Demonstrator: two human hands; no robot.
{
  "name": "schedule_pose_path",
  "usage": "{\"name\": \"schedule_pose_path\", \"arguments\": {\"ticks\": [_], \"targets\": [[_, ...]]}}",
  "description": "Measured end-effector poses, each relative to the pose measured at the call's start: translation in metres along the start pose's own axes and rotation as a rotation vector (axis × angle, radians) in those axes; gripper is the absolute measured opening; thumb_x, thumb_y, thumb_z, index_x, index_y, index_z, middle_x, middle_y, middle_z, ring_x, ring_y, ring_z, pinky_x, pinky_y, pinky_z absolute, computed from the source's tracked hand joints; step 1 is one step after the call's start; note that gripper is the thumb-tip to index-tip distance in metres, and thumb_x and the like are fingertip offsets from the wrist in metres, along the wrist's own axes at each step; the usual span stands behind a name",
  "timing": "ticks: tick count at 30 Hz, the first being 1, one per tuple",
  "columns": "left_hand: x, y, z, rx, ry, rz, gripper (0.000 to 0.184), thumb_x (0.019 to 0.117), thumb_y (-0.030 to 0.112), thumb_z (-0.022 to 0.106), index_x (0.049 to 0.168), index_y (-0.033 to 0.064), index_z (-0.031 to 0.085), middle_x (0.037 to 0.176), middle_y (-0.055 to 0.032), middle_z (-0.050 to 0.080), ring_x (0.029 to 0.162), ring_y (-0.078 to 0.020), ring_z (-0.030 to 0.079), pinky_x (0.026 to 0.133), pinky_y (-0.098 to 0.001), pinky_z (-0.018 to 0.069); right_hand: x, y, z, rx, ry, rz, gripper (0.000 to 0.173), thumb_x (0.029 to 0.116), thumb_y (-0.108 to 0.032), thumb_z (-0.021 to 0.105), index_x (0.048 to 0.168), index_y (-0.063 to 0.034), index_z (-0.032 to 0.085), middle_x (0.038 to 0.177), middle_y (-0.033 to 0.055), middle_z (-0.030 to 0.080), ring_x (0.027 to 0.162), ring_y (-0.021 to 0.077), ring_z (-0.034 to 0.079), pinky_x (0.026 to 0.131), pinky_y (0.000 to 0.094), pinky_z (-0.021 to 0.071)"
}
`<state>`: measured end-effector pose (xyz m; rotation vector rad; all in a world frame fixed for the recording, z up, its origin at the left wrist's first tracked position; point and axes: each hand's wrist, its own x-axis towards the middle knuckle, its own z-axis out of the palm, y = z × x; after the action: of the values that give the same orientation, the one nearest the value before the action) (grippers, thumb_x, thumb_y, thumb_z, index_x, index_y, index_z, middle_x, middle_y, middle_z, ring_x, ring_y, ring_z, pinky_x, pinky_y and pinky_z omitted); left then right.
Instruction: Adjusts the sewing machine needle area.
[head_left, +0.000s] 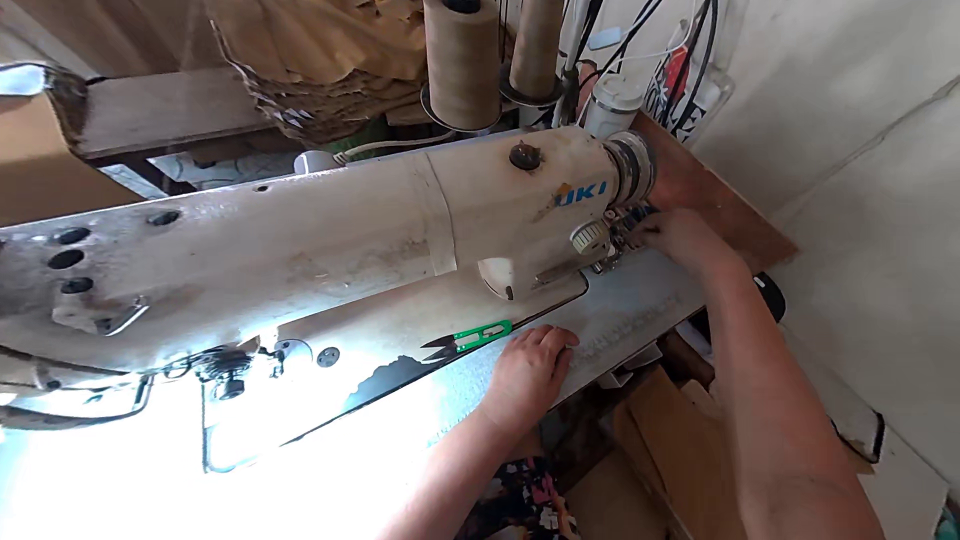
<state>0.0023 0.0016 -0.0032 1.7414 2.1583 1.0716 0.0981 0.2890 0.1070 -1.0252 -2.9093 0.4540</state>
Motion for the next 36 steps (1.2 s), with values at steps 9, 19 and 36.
{"name": "schedule_pose_path", "arguments": {"ticks": [9,19,36], "targets": [[-0.001,-0.001,0.0,0.013,0.003,-0.003,0.023,0.1031,0.023,0.054,0.113,0.0143,0.073,0.104,-0.0075,0.074,0.098,-0.0242,0.071,0.087,-0.0432,0.0576,0.047,0.011,0.033,0.077,0.113,-0.095,0.018,0.101,-0.009,0.063,0.11,-0.005,0.078,0.113,0.0205,0.074,0.113,0.0393,0.067,0.102,0.0606,0.0477],[0.0,0.0,0.0,0.008,-0.01,-0.001,0.024,0.1039,0.023,0.052,0.114,0.0141,0.072,0.105,-0.0081,0.073,0.1,-0.0248,0.071,0.089,-0.0429,0.0571,-0.016,0.02,0.063,0.945,0.576,0.252,0.031,0.1103,-0.016,0.042,0.129,-0.0032,0.063,0.106,0.0037,0.073,0.071,0.0031,0.062,0.059,0.0204,0.0489],[0.0,0.0,-0.001,0.013,-0.013,0.003,0.025,0.1039,0.024,0.052,0.114,0.0132,0.073,0.105,-0.0085,0.073,0.099,-0.0254,0.071,0.089,-0.0438,0.057,-0.037,0.015,0.043,0.142,0.235,0.071,0.031,0.1112,-0.013,0.042,0.129,-0.0039,0.066,0.097,0.0168,0.071,0.084,0.0317,0.069,0.082,0.0522,0.0556]]}}
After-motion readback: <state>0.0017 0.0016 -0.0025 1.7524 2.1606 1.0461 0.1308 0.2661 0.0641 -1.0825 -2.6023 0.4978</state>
